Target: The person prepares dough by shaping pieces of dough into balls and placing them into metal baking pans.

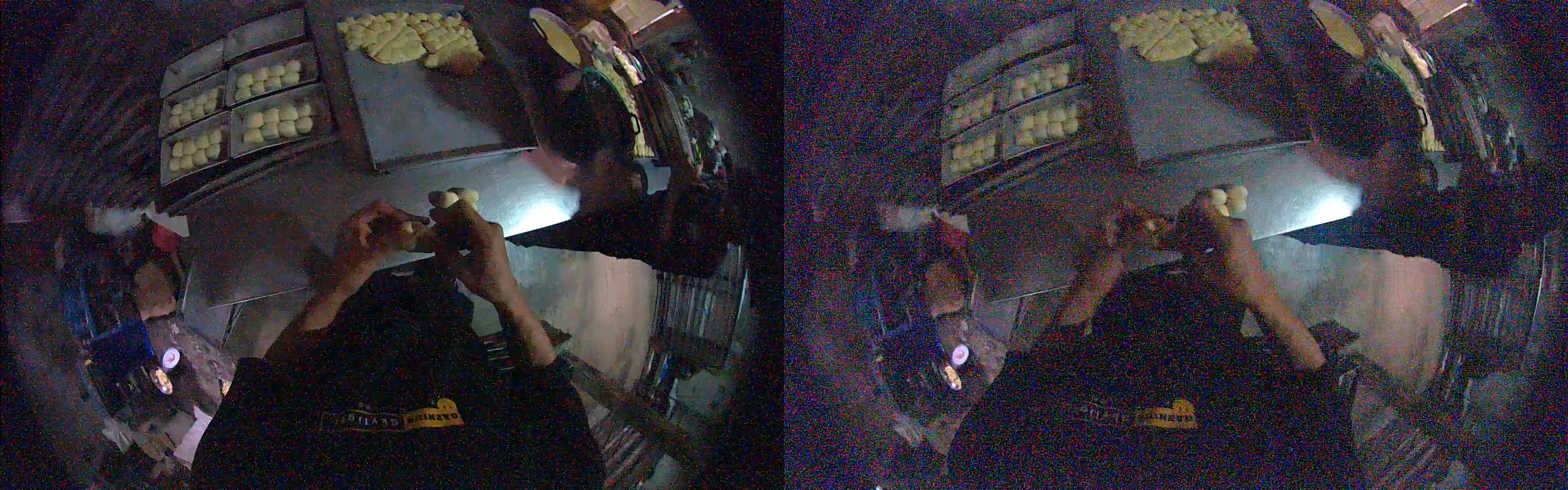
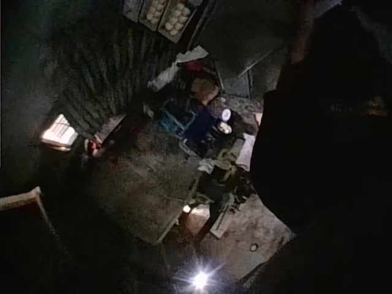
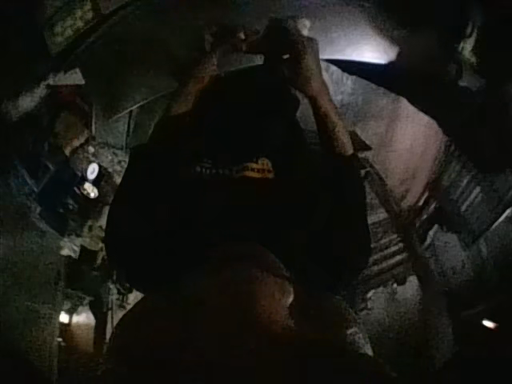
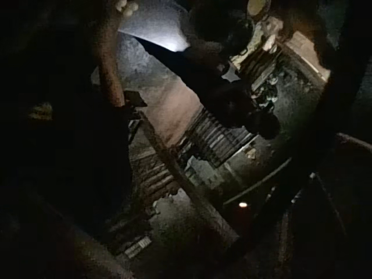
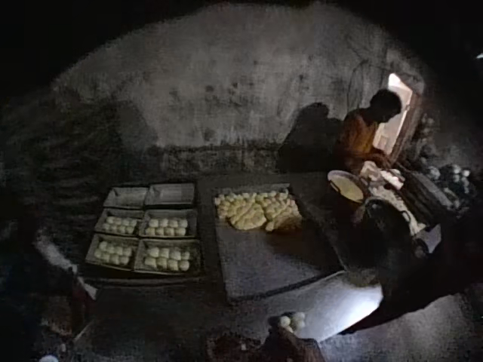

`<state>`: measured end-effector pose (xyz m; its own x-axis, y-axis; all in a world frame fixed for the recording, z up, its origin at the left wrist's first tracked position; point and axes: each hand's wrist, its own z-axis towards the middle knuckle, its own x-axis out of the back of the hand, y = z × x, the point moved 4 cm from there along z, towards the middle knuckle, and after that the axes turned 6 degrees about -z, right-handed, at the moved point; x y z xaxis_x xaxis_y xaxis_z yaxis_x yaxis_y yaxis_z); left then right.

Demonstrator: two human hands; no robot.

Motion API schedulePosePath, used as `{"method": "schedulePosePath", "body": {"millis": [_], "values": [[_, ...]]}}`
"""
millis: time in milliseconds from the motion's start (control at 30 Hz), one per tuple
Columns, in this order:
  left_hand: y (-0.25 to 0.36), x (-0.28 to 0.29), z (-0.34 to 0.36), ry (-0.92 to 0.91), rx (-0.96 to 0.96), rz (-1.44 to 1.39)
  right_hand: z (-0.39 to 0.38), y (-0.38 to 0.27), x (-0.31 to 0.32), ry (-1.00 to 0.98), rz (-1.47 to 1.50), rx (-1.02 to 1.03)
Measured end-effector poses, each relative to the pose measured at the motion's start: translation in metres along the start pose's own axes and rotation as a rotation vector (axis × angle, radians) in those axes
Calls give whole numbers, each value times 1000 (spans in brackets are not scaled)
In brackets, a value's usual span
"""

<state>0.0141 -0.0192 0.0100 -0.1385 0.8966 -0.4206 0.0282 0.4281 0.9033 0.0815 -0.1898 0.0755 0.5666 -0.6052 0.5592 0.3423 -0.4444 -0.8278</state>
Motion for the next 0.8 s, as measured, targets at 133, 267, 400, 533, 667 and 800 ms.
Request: {"method": "schedulePosePath", "body": {"millis": [133,267,400,533,667,800], "values": [[21,-24,-5,-142,-297,356,-9,30,2,-76,35,-100],[-17,-41,6,147,-188,381,-20,51,23,148,236,-123],[-20,-50,4,294,-45,331,-14,47,27,174,-353,344],[-76,-51,14,316,287,192,-5,91,42,11,-193,119],[-68,-81,17,121,355,-360,-11,113,59,-91,187,110],[-95,-88,28,120,288,-84,-4,117,78,-197,251,130]]}}
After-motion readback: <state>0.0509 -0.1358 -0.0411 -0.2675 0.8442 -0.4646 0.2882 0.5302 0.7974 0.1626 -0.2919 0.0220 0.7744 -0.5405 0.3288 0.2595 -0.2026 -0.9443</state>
